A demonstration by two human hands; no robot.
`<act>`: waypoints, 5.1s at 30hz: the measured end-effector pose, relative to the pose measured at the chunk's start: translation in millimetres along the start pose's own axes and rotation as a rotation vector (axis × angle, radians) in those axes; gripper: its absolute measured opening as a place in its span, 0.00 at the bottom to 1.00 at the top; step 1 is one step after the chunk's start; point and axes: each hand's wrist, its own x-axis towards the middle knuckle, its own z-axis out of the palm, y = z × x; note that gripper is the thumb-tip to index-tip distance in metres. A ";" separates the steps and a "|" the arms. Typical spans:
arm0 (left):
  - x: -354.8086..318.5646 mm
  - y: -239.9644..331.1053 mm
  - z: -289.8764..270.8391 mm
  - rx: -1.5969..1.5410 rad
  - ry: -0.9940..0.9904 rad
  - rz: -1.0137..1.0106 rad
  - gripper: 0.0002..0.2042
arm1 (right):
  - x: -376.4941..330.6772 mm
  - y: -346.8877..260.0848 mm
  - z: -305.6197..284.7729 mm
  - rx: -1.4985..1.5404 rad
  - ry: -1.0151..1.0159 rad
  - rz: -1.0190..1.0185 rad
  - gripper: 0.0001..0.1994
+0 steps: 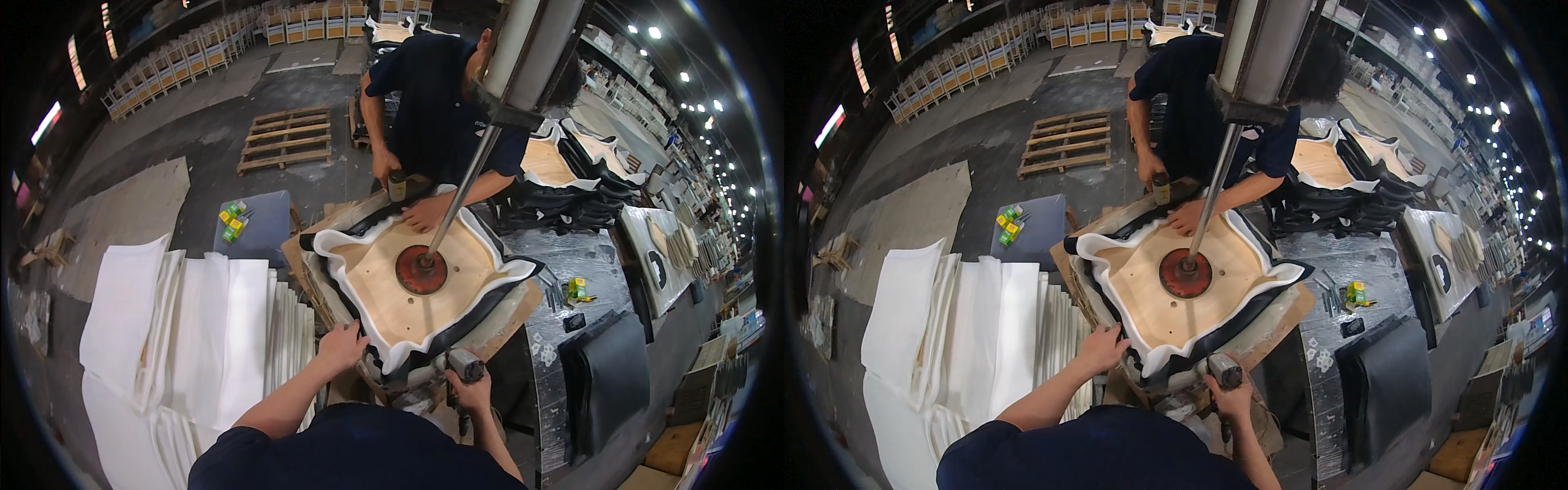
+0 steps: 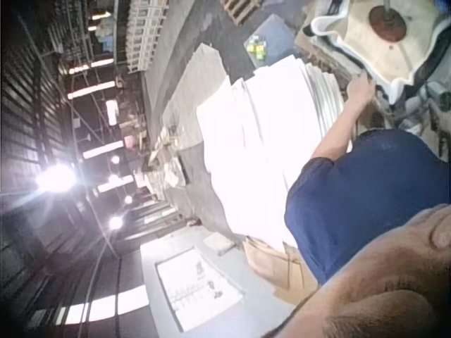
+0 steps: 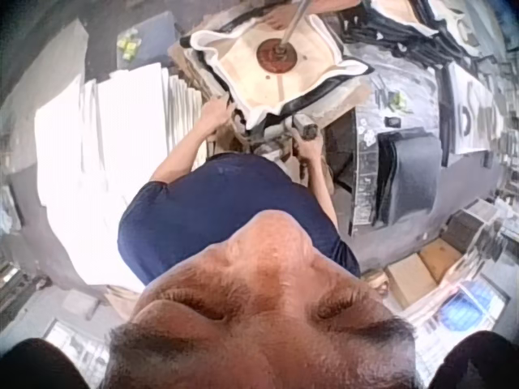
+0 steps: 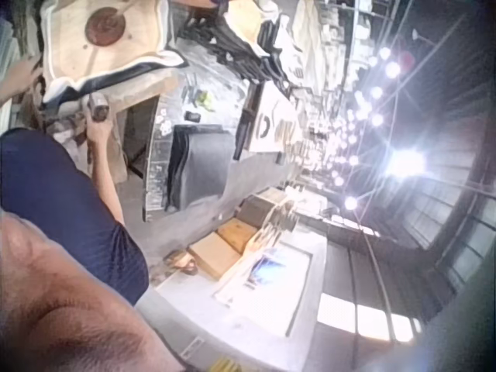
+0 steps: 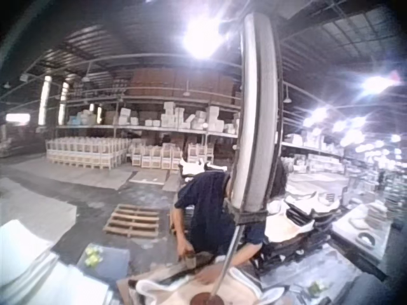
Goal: The person staples fabric to the underside of a chair seat using a pneumatic staple gun while a coworker assists by holding the seat and applying pressure. They flip the seat to check the top surface, then continue stapling the edges.
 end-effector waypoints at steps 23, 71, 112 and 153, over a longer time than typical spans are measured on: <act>13.5 -9.2 -3.3 0.073 -0.068 0.067 0.29 | 7.7 -11.5 -10.8 -0.364 -0.102 -0.102 0.40; 57.6 133.5 86.9 -0.075 0.062 0.814 0.09 | 13.9 15.8 -69.7 -0.168 0.045 -0.023 0.38; 101.8 174.9 151.7 -0.179 0.240 0.509 0.06 | 125.9 -52.4 -67.4 -0.321 -0.314 0.224 0.19; 61.1 66.9 96.0 -0.355 0.043 0.513 0.10 | 117.2 -65.7 -53.3 -0.437 -0.150 0.432 0.20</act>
